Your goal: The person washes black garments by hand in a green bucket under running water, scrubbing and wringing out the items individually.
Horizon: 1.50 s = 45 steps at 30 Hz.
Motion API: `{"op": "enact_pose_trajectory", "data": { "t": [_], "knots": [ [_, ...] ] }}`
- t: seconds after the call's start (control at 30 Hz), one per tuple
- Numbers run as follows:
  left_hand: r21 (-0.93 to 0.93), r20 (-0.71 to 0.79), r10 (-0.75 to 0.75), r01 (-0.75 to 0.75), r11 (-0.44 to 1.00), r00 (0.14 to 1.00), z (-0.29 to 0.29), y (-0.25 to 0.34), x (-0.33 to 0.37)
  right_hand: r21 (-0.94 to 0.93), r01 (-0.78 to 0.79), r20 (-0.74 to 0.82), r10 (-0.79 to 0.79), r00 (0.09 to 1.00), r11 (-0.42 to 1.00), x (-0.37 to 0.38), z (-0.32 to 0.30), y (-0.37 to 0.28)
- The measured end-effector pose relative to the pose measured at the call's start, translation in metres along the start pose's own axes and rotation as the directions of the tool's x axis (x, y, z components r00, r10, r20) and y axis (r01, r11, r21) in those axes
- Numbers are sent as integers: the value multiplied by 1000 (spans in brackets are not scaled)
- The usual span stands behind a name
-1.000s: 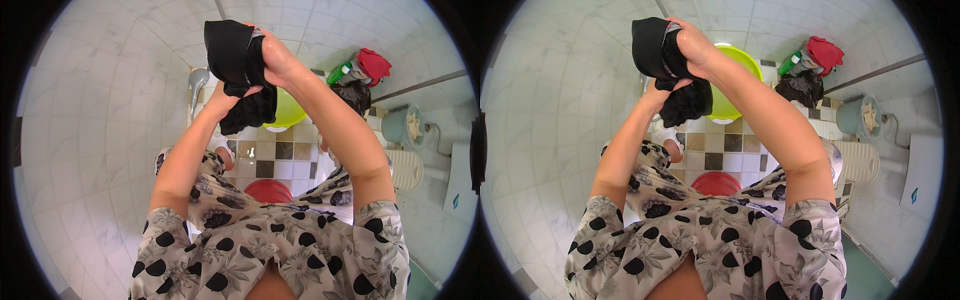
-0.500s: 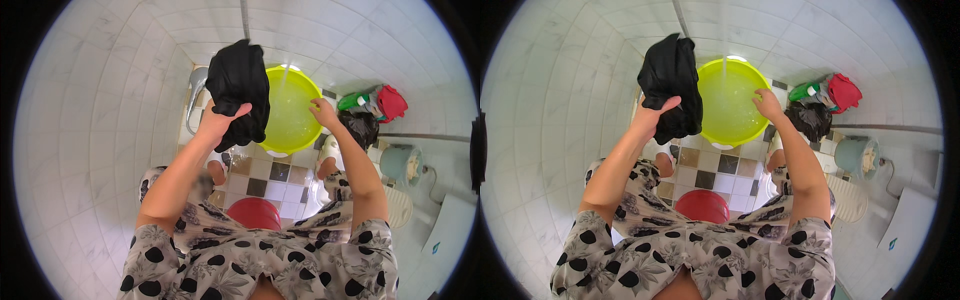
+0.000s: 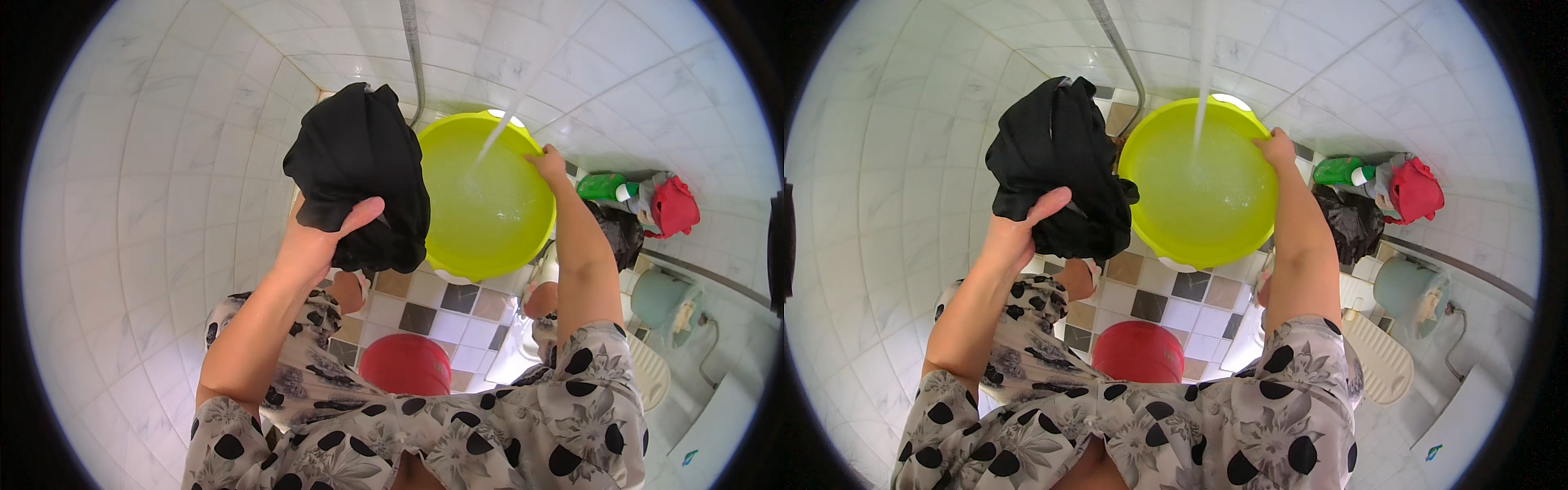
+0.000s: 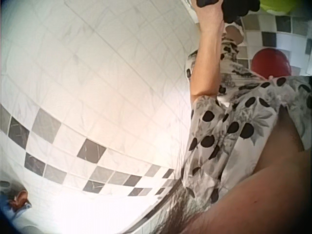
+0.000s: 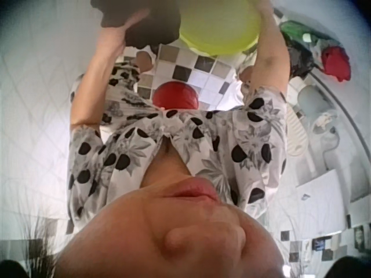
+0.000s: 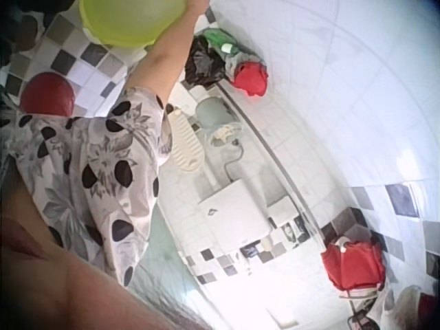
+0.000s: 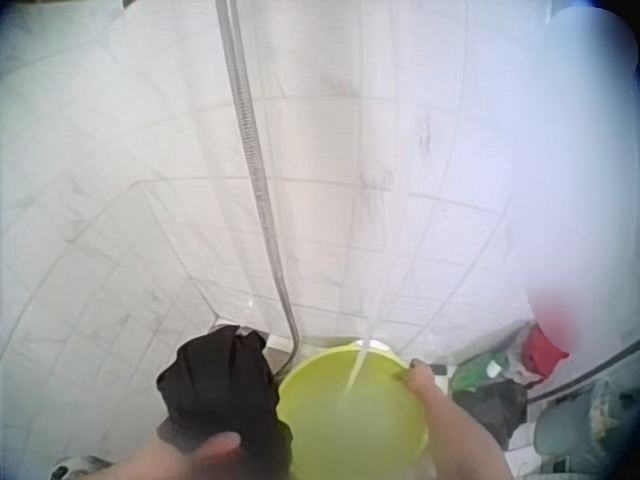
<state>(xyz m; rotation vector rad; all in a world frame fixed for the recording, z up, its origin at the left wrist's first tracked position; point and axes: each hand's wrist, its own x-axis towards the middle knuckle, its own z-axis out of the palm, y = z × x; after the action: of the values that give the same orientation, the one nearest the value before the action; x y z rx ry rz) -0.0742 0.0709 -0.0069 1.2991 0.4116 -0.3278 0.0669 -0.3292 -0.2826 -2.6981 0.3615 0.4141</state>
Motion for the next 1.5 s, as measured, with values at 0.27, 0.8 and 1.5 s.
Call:
{"op": "enact_pose_trajectory", "data": {
  "t": [0.27, 0.8, 1.5],
  "knots": [
    [-24, -23, 59, -59, 998, 998, -5, 7, -4, 359, 193, -128, -156, 979, 913, -35, -19, -8],
    [-106, -18, 27, -29, 994, 999, -16, 2, -13, 440, 300, -268, -195, 943, 847, -118, -39, -29],
    [-119, 31, 135, -130, 984, 990, -11, 4, -17, 366, 398, -262, -317, 912, 841, -204, -57, -63]
  ]
}}
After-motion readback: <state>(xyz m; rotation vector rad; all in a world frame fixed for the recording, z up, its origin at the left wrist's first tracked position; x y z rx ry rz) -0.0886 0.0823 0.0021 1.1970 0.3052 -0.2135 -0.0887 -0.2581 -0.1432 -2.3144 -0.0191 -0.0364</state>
